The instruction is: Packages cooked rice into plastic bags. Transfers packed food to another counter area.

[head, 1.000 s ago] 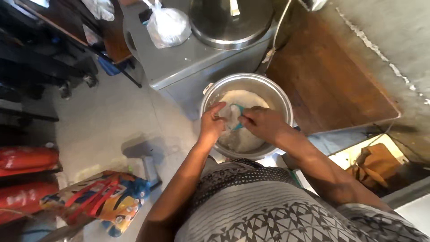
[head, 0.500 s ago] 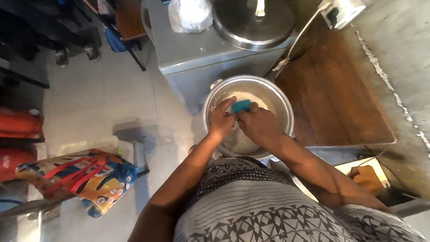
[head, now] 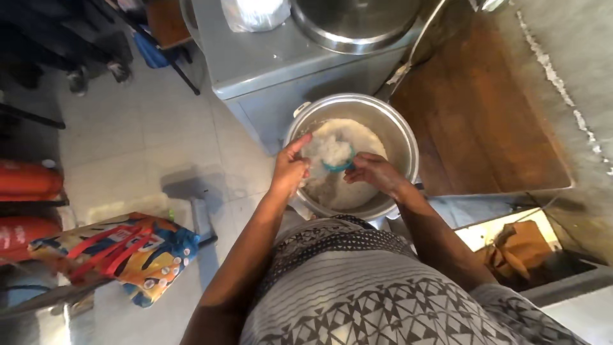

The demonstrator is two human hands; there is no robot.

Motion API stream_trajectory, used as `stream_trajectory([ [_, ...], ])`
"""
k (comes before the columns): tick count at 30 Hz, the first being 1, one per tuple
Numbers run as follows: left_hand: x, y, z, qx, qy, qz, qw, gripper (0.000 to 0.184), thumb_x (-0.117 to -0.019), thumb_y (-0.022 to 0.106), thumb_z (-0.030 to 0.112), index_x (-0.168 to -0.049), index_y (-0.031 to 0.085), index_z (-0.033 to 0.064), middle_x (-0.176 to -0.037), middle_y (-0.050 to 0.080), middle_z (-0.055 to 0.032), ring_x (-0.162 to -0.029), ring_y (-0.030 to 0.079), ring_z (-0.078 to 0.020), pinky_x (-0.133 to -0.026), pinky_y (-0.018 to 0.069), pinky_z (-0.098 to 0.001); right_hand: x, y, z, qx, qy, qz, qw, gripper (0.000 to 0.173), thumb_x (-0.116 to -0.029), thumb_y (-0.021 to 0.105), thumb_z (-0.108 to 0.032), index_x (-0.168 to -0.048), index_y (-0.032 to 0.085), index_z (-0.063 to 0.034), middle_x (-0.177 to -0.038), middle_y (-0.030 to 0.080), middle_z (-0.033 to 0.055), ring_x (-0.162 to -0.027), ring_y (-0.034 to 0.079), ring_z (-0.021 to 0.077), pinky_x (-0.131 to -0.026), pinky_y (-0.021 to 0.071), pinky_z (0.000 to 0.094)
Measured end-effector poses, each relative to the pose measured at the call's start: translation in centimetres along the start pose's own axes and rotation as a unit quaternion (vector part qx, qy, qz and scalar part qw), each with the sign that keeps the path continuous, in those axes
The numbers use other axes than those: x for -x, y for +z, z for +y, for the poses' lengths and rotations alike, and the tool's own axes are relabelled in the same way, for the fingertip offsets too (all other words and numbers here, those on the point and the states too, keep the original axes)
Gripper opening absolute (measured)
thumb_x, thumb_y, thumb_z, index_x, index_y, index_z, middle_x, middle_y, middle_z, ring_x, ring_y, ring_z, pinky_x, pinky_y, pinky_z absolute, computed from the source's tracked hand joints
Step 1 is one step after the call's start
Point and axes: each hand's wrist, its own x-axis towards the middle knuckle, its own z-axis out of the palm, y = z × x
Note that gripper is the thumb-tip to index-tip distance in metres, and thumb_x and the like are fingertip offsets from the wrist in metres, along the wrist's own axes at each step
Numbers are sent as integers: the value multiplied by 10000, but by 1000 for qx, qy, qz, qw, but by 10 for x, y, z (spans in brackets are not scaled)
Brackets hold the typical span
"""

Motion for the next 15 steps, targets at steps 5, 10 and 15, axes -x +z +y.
stream_trajectory([
  [5,-2,4,1,-1,-12,3,1000,648,-842,496,-196,-1409,605,101,-1445,572,-74,-583,525,-77,-470,438,-236,21,-18,1,-24,-92,-22,995,273,-1030,511,-356,-1072,649,-124,-999,734,67,-872,739,203,-824,627,393],
  [10,-3,17,4,-28,-23,-11,999,657,-838,498,-199,-1411,603,104,-1464,560,-71,-635,569,-95,-483,454,-244,20,13,-23,155,-123,-15,980,244,-1050,505,-165,-968,640,21,-926,679,117,-844,707,209,-832,614,414],
  [15,-1,19,-2,-33,-12,-17,999,655,-832,498,-185,-1416,594,97,-1419,586,-84,-557,508,-71,-474,440,-235,6,48,-19,465,-202,126,852,233,-1013,646,-213,-966,707,7,-950,659,208,-830,679,358,-722,581,530],
])
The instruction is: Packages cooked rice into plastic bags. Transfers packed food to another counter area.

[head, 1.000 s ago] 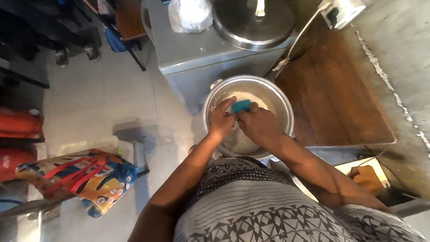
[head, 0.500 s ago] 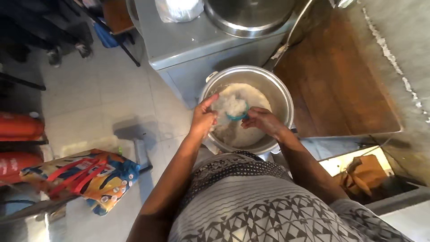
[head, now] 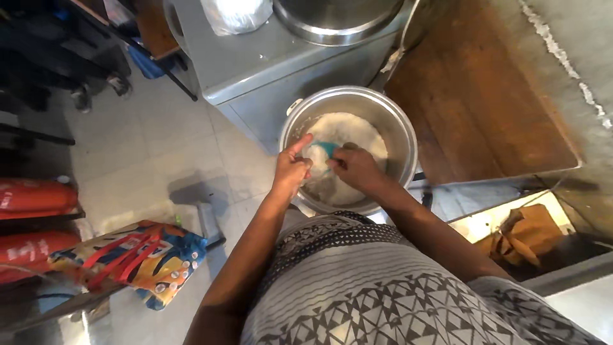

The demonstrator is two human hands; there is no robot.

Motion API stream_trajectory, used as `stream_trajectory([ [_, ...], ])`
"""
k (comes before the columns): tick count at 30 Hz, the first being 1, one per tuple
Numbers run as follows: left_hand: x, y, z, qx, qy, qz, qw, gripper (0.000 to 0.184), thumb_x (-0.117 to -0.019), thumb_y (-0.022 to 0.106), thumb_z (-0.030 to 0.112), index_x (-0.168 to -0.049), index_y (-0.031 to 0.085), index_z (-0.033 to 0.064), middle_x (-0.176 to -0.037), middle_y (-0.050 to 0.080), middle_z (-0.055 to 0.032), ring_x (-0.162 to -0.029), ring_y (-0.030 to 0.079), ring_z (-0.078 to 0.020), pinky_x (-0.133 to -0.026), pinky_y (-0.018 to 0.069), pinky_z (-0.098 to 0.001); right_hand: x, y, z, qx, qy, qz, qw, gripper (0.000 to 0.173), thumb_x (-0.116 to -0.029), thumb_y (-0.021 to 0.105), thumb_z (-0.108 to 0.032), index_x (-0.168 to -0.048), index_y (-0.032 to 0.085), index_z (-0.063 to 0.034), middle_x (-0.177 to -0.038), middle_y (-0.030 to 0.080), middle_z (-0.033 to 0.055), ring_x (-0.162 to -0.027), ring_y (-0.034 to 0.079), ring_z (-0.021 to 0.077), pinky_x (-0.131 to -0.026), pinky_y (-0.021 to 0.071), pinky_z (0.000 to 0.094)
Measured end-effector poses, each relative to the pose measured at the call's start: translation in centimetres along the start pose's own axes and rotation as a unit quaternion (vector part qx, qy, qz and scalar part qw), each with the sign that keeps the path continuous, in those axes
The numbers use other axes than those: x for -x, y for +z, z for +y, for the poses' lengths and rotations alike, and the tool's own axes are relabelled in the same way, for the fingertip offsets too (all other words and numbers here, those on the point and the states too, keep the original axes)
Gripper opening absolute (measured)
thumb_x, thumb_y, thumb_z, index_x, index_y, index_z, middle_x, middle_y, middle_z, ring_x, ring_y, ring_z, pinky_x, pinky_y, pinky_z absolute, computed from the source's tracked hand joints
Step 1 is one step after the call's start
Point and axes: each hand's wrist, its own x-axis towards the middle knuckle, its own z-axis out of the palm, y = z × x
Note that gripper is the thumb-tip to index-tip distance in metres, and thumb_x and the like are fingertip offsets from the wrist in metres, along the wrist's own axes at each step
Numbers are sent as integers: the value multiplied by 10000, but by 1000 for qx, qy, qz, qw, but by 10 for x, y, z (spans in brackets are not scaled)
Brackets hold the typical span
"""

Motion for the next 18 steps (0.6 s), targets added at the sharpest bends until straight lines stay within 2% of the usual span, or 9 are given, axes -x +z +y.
stream_trajectory([
  [3,0,2,-7,36,13,-3,999,637,-840,498,-180,-1417,585,76,-1413,582,-89,-533,478,-55,-469,434,-227,7,3,-20,125,-16,56,990,198,-978,673,-173,-1079,720,-10,-1138,607,294,-904,677,444,-727,588,562],
  [6,0,3,-10,70,21,13,997,614,-858,503,-180,-1417,580,62,-1392,597,-89,-538,487,-53,-480,445,-221,10,17,-22,167,-68,64,982,152,-912,689,-60,-1050,726,-10,-1213,561,347,-1032,635,497,-819,576,582],
  [9,0,-3,-11,96,34,31,994,612,-853,498,-184,-1412,575,51,-1372,602,-100,-559,508,-63,-479,447,-218,7,27,-17,154,-120,70,978,118,-918,680,-40,-1016,738,-9,-1225,579,343,-1097,625,502,-886,568,584],
  [14,3,-19,-25,131,52,51,989,624,-837,492,-170,-1419,574,42,-1365,607,-120,-559,502,-69,-477,441,-221,7,44,-11,126,-189,81,970,81,-915,689,-46,-973,739,-21,-1191,604,317,-1084,639,477,-889,578,558],
  [18,7,-33,-25,148,52,80,984,637,-812,472,-171,-1404,581,37,-1360,608,-106,-530,485,-52,-474,450,-215,9,28,-16,82,-215,137,963,78,-921,685,-55,-940,742,-4,-1175,620,309,-1039,657,436,-880,585,518],
])
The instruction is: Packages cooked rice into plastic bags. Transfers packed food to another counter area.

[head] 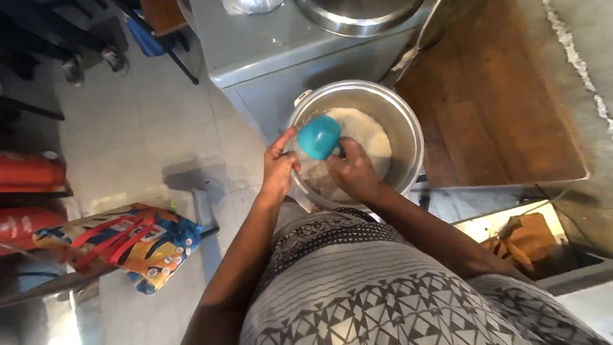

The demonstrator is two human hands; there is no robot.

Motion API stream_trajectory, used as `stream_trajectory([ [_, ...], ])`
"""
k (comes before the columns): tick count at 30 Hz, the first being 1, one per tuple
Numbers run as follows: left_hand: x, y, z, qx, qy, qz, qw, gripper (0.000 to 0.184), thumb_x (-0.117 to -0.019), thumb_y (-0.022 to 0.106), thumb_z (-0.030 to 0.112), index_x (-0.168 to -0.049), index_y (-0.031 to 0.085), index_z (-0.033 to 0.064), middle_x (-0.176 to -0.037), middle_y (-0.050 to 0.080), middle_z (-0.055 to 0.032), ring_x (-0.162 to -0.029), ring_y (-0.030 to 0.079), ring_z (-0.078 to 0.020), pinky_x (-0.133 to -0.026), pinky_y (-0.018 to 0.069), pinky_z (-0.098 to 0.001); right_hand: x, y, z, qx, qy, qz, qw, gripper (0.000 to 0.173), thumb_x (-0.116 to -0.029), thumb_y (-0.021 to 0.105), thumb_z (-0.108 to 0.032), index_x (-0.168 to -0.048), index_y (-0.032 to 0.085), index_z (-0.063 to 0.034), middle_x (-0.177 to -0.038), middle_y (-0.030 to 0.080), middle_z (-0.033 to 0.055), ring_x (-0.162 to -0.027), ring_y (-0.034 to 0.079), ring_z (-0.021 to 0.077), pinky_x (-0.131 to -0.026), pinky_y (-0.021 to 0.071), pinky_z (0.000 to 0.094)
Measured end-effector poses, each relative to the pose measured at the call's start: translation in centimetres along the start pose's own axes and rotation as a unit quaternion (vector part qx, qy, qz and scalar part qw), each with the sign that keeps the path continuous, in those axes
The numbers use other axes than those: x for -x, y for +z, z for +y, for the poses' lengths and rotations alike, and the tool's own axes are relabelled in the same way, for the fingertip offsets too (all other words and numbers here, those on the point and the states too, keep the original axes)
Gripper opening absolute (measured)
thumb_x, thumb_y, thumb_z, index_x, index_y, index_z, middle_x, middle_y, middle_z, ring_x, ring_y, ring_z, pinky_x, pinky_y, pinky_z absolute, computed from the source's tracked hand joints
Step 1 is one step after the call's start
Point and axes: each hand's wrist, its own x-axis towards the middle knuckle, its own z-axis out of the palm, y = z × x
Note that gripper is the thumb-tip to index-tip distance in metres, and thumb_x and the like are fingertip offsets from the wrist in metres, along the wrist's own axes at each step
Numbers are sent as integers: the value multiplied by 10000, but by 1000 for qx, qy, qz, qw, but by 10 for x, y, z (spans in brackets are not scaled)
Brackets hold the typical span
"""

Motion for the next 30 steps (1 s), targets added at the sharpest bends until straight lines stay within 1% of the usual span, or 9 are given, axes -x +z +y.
stream_trajectory([
  [6,4,-5,-1,5,-2,4,1000,650,-815,473,-184,-1416,578,41,-1379,600,-124,-552,493,-70,-470,438,-226,-15,-45,25,79,201,-2,976,349,-1054,546,-264,-1131,658,58,-1267,557,326,-1102,618,488,-883,548,604],
  [8,4,-5,-2,2,-1,0,1000,660,-804,475,-192,-1415,581,36,-1378,604,-123,-548,486,-69,-470,434,-227,-13,-36,45,115,292,-82,946,394,-1071,516,-289,-1241,596,57,-1307,526,360,-1080,620,537,-857,538,658],
  [10,4,-4,-1,-6,-4,-4,1000,651,-810,473,-192,-1411,582,34,-1353,612,-125,-547,486,-68,-472,437,-225,-16,-26,59,124,375,-223,891,519,-1053,562,-287,-1454,444,21,-1319,535,393,-1050,630,586,-829,523,704],
  [12,4,-4,1,-18,-6,-8,1000,644,-814,469,-187,-1408,583,34,-1338,615,-128,-542,483,-67,-470,435,-224,-21,-22,59,113,414,-277,860,623,-1041,597,-299,-1548,361,-25,-1296,575,374,-1060,632,587,-840,507,720],
  [16,5,-3,-1,-32,5,-28,999,625,-818,475,-177,-1398,589,27,-1338,620,-124,-544,487,-63,-469,436,-222,-30,-28,36,-45,387,-181,903,479,-1066,527,-408,-1283,593,14,-1071,681,279,-951,684,478,-807,536,676],
  [19,11,3,2,-75,-8,-40,996,633,-846,484,-145,-1421,585,99,-1313,618,-94,-537,467,-64,-467,419,-219,-44,-8,38,-170,394,-206,880,477,-1022,604,-449,-1124,698,7,-1033,706,224,-982,682,400,-882,519,649],
  [23,14,6,6,-120,-23,-38,992,639,-881,505,-144,-1426,597,178,-1359,598,-58,-543,459,-73,-468,417,-229,-55,-9,47,-90,407,-182,891,235,-973,646,-206,-1015,723,13,-1038,706,235,-995,680,430,-844,526,668],
  [27,15,12,7,-124,-23,-46,991,619,-876,510,-148,-1414,605,144,-1334,604,-73,-542,468,-81,-469,428,-234,-38,-38,52,-14,408,-179,895,242,-950,666,-218,-962,713,19,-1005,700,253,-973,675,473,-770,508,705],
  [30,15,20,4,-137,-34,-50,989,619,-867,503,-155,-1404,613,134,-1382,591,-68,-558,478,-80,-479,435,-236,-15,-41,55,-70,388,-194,898,182,-965,670,-156,-891,714,4,-909,686,230,-879,665,430,-727,510,663],
])
